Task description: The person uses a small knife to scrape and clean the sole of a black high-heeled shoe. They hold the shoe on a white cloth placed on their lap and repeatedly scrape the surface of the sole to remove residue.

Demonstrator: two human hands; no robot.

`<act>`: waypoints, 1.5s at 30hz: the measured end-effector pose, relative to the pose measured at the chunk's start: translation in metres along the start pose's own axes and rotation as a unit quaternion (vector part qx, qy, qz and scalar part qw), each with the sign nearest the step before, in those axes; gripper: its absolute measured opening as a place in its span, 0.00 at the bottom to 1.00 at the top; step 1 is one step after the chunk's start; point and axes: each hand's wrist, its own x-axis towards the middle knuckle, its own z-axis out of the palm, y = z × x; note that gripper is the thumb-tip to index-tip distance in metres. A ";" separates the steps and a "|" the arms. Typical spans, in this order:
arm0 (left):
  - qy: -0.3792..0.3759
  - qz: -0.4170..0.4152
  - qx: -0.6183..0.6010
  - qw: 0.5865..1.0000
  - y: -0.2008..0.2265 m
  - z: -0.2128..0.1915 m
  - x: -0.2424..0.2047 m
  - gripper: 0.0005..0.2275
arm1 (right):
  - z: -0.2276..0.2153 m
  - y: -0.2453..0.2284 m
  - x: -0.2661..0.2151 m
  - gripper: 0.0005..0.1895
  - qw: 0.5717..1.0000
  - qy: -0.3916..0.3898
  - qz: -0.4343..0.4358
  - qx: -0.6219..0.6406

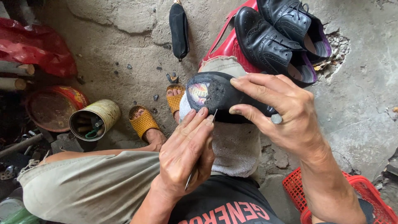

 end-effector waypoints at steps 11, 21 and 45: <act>0.007 -0.034 -0.024 0.999 0.015 -0.015 0.008 0.10 | -0.001 -0.004 0.000 0.20 1.000 0.008 -0.011 -0.006; 0.053 -0.105 -0.001 0.993 0.006 -0.013 0.041 0.08 | 0.002 -0.020 -0.002 0.19 0.999 -0.005 0.000 -0.033; 0.018 -0.118 0.048 0.992 0.010 -0.015 0.069 0.05 | 0.003 -0.015 0.002 0.20 0.999 -0.017 0.001 -0.039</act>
